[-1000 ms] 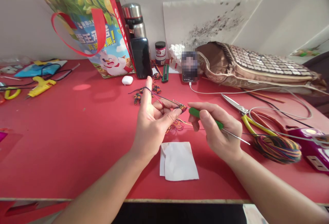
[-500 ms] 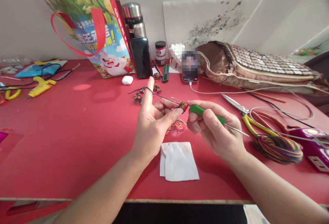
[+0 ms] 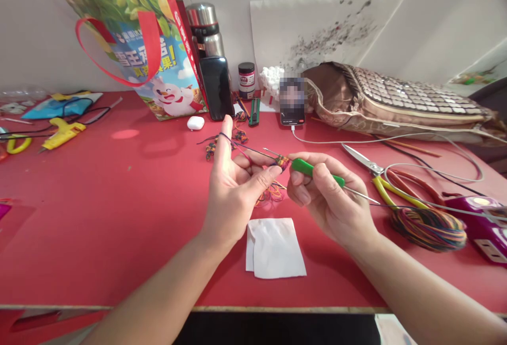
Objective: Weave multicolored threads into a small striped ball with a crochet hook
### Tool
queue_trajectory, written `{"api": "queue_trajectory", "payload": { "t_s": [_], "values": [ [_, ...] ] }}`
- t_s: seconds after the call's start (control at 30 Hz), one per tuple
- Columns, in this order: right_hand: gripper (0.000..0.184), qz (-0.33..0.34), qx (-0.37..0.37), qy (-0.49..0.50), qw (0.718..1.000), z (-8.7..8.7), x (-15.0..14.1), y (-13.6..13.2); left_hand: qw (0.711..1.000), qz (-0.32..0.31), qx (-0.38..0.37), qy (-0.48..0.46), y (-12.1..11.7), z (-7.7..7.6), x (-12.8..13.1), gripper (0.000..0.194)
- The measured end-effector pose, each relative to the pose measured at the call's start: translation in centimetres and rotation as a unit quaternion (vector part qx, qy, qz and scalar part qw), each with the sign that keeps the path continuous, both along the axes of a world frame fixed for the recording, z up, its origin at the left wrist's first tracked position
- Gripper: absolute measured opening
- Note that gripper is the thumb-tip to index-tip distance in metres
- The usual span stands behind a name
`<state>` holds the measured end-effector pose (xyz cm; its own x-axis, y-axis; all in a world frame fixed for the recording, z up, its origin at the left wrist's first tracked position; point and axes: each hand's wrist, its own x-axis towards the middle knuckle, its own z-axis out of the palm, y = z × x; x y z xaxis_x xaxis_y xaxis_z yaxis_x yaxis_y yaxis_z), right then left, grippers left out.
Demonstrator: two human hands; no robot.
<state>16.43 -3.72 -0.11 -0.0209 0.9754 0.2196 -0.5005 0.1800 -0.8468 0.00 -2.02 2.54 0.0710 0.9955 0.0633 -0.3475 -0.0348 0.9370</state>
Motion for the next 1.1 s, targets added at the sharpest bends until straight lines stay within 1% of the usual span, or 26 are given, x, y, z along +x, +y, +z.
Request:
{"api": "queue_trajectory", "payload": {
  "t_s": [0.13,0.23,0.33,0.47,0.53,0.6,0.67,0.7,0.77,0.8,0.87,0.93,1.0,1.1],
  "values": [
    [0.020,0.018,0.010,0.006,1.000,0.1,0.1,0.0,1.000,0.000,-0.002,0.011,0.1,0.1,-0.1,0.121],
    [0.018,0.013,0.031,-0.042,0.999,0.0,0.7,0.0,0.999,-0.008,-0.005,0.036,0.1,0.3,-0.2,0.124],
    [0.017,-0.034,0.075,-0.134,0.988,-0.3,1.1,-0.1,0.998,-0.008,0.002,0.068,-0.1,0.5,-0.1,0.129],
    [0.018,-0.126,0.145,-0.269,0.944,-0.8,0.5,-0.5,0.997,0.016,0.016,0.080,-0.5,0.7,0.3,0.130],
    [0.019,-0.158,0.165,-0.277,0.933,-1.1,-0.1,-0.7,0.998,0.016,0.007,0.065,-0.6,0.8,0.5,0.134],
    [0.019,-0.168,0.162,-0.241,0.942,-1.3,-0.6,-0.9,0.999,0.005,-0.017,0.038,-0.6,0.9,0.6,0.140],
    [0.019,-0.151,0.131,-0.176,0.964,-1.2,-1.0,-1.0,0.999,-0.010,-0.043,0.009,-0.3,0.9,0.5,0.145],
    [0.019,-0.131,0.107,-0.136,0.976,-1.1,-1.1,-1.0,0.998,-0.016,-0.053,-0.005,-0.2,0.8,0.4,0.147],
    [0.021,-0.075,0.041,-0.053,0.995,-0.6,-1.2,-0.8,0.997,-0.025,-0.063,-0.024,0.1,0.8,0.1,0.150],
    [0.022,-0.045,0.004,-0.014,0.999,-0.4,-1.2,-0.7,0.997,-0.028,-0.065,-0.032,0.2,0.7,-0.1,0.150],
    [0.023,0.009,-0.063,0.046,0.997,0.2,-1.2,-0.4,0.997,-0.032,-0.065,-0.041,0.3,0.8,-0.4,0.148],
    [0.024,0.048,-0.106,0.090,0.989,0.6,-1.1,0.0,0.997,-0.037,-0.058,-0.042,0.3,0.9,-0.6,0.147],
    [0.023,0.083,-0.130,0.117,0.981,0.7,-0.9,0.4,0.997,-0.048,-0.050,-0.033,0.2,1.1,-0.6,0.145],
    [0.021,0.130,-0.146,0.136,0.971,0.7,-0.4,0.9,0.997,-0.065,-0.040,-0.010,0.0,1.4,-0.6,0.139]
  ]
}}
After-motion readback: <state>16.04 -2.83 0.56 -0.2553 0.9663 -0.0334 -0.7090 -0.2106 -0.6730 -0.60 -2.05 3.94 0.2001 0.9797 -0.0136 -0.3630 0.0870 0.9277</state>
